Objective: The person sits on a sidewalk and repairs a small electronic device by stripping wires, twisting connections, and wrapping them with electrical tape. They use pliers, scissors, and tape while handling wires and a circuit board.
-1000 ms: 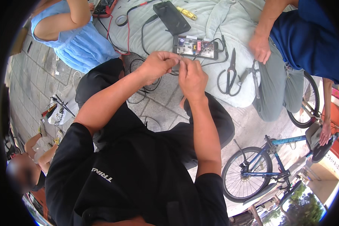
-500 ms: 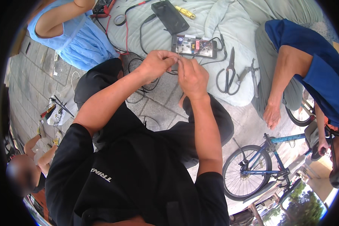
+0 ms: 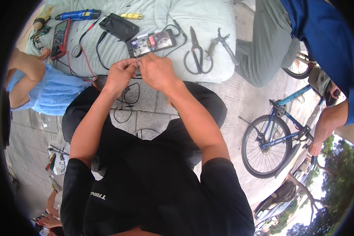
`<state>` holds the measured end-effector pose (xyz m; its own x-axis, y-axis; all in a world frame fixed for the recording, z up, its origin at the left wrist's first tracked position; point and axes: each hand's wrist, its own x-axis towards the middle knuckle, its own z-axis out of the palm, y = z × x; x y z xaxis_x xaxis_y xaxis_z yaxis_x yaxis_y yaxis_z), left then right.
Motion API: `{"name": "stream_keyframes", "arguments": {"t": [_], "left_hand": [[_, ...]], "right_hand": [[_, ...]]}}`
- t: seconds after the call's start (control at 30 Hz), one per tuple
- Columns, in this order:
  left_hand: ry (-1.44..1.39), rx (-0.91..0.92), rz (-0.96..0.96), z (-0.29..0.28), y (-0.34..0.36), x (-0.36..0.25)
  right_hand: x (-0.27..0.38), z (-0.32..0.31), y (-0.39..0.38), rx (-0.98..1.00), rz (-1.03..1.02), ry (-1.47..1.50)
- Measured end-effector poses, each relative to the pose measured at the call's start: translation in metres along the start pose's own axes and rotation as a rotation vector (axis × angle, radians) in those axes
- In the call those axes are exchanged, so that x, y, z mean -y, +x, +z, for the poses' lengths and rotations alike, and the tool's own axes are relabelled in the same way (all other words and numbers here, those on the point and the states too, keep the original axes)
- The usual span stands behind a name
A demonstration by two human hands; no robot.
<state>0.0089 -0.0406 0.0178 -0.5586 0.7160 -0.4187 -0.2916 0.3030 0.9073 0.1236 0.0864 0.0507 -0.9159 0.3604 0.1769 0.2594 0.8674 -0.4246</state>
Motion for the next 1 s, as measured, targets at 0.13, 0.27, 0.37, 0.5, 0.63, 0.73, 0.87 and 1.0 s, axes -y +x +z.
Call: {"name": "stream_keyframes", "arguments": {"t": [0.13,0.27,0.37,0.5,0.63,0.73,0.87,1.0], "left_hand": [[-0.005,0.002,-0.001,-0.003,0.008,0.015],[-0.016,0.037,0.005,-0.008,0.017,0.029],[-0.029,0.047,-0.005,-0.012,0.020,0.031],[-0.033,0.057,-0.003,-0.015,0.023,0.034],[-0.114,0.092,-0.009,-0.021,0.029,0.040],[-0.125,0.081,-0.036,-0.022,0.030,0.042],[-0.160,0.089,-0.076,-0.022,0.030,0.038],[-0.232,0.128,-0.086,-0.025,0.033,0.034]], "right_hand": [[0.000,0.013,0.004,0.106,0.323,0.114],[-0.005,0.017,0.004,0.147,0.784,0.846],[0.002,0.004,0.005,0.153,1.073,1.196],[-0.017,0.032,0.004,0.182,1.060,1.401],[-0.010,0.042,0.001,0.108,1.116,1.466],[-0.020,0.071,0.006,0.229,1.159,1.768],[-0.021,0.074,0.003,0.275,1.162,1.896],[-0.021,0.062,0.004,0.203,1.163,1.689]]}}
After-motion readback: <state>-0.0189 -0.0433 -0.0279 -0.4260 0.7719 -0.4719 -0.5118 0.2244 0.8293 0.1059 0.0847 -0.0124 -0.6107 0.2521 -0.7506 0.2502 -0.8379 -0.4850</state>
